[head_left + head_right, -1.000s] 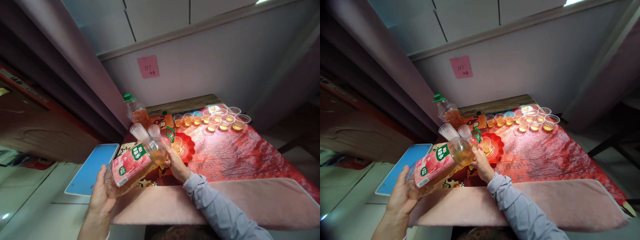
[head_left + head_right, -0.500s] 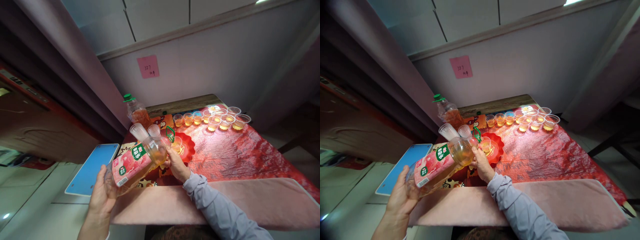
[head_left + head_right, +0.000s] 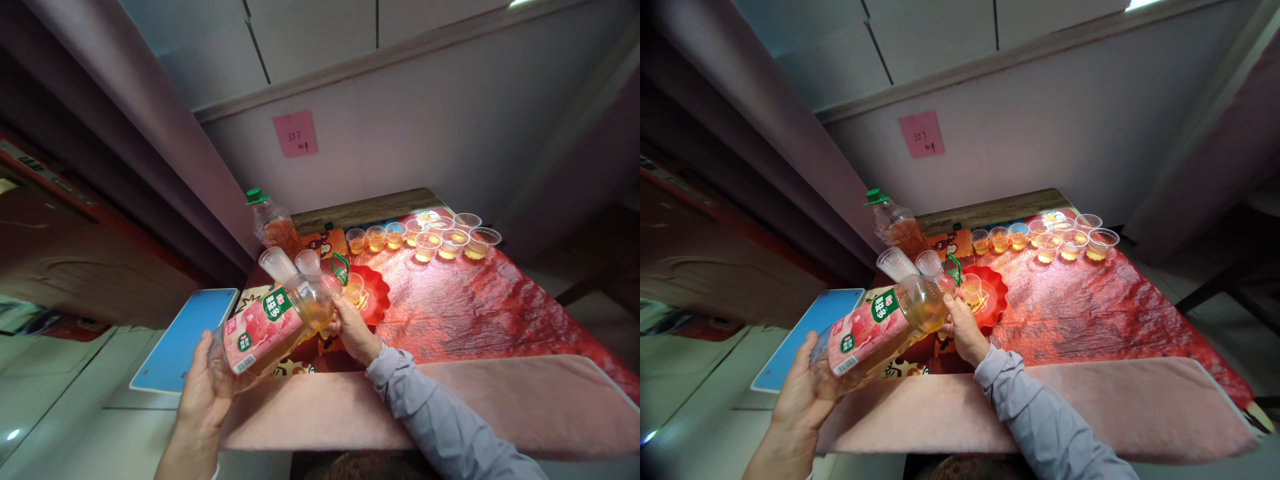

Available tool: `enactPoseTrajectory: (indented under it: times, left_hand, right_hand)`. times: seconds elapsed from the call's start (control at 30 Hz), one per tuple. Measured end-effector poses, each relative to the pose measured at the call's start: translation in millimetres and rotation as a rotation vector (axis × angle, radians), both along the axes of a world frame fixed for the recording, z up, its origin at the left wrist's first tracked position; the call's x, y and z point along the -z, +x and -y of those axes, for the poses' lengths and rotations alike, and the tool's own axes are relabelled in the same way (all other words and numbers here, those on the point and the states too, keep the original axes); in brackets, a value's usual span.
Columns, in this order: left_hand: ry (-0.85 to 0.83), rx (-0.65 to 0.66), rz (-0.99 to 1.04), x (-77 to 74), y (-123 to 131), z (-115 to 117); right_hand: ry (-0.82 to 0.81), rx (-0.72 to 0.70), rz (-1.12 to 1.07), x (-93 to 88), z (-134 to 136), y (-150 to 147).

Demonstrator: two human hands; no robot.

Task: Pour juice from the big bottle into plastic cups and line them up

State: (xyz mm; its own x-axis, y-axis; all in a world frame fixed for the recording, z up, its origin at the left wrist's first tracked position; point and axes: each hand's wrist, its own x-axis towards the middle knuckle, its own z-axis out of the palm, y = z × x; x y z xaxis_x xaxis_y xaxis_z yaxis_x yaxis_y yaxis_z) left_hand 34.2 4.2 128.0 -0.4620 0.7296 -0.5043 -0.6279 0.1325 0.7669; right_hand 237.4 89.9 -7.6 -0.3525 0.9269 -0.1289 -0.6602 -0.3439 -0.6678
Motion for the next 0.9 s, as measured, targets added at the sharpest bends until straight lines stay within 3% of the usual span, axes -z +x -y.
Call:
enactPoseTrajectory:
  times: [0.5, 0.7, 0.9]
  left_hand:
    - [-0.084, 0.003, -0.178, 7.5, -6.5, 0.6]
    - [0.008, -0.027, -0.070, 38.5, -22.1, 0.7]
    - [0.129, 0.050, 0.035, 77.5, -33.7, 5.3]
  right_hand:
    - [0.005, -0.001, 0.034, -0.5, 0.1, -1.6]
    - [0.044, 0.096, 0.080, -9.0, 3.1, 3.6]
    - [0.111, 0.145, 0.222, -10.4, 5.4, 3.8]
